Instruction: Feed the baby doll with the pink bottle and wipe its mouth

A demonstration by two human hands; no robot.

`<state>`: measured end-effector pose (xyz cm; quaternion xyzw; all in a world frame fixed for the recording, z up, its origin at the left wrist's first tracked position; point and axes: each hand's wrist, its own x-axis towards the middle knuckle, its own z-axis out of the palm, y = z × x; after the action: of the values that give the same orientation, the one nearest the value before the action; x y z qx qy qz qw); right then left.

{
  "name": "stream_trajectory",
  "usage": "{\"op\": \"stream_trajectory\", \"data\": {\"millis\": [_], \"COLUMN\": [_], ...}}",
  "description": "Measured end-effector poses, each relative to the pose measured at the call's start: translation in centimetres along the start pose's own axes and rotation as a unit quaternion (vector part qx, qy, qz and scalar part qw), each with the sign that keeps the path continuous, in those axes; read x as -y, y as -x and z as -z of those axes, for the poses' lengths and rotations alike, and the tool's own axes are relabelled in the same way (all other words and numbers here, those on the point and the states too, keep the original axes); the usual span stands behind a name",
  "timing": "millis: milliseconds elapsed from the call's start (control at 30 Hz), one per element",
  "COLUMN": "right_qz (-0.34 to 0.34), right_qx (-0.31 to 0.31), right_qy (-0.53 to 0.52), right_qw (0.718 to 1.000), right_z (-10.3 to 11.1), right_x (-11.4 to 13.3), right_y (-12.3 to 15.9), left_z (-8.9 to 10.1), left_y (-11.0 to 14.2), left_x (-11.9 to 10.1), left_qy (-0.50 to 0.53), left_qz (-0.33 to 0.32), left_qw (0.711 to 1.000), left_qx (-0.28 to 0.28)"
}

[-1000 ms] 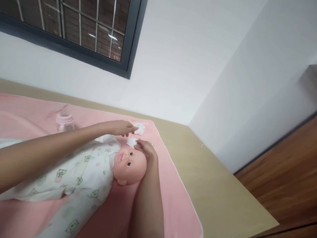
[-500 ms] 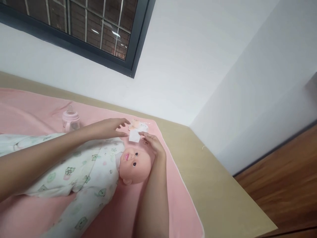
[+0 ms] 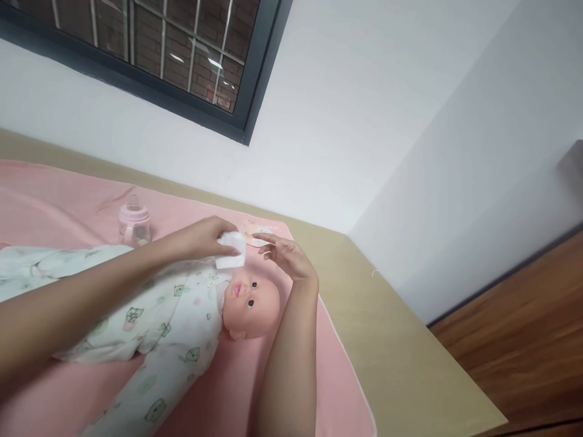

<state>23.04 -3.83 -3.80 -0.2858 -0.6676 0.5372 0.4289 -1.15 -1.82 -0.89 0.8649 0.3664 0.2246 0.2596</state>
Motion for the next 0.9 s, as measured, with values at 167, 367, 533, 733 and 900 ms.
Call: {"op": "stream_trajectory", "data": {"millis": [167, 367, 533, 733, 900], "right_qz": [-0.012, -0.108, -0.165, -0.158, -0.150], "right_qx": [-0.099, -0.152, -0.181, -0.208, -0.216], "right_qy": [-0.127, -0.219, -0.201, -0.221, -0.227], "right_qw": [0.987, 0.958, 0.948, 0.940, 0.937], "right_z": [1.8, 1.1, 0.5, 0.4, 0.3], "right_x": [-5.1, -10.2, -10.6, -10.8, -11.2], "right_y": [0.4, 0.3, -0.2, -0.3, -0.4], "left_z": [-0.2, -1.2, -2.0, -2.6, -2.9], "left_y": [1.8, 3.1, 3.6, 3.9, 3.9], "left_x": [-0.1, -0.7, -1.0, -1.3, -1.6], "left_qy": [0.068, 0.058, 0.046, 0.037, 0.016], "left_qz": [-0.037, -0.020, -0.007, -0.007, -0.003], "left_qw": [0.992, 0.989, 0.992, 0.994, 0.996], "left_qx": [0.102, 0.132, 0.115, 0.106, 0.093]}}
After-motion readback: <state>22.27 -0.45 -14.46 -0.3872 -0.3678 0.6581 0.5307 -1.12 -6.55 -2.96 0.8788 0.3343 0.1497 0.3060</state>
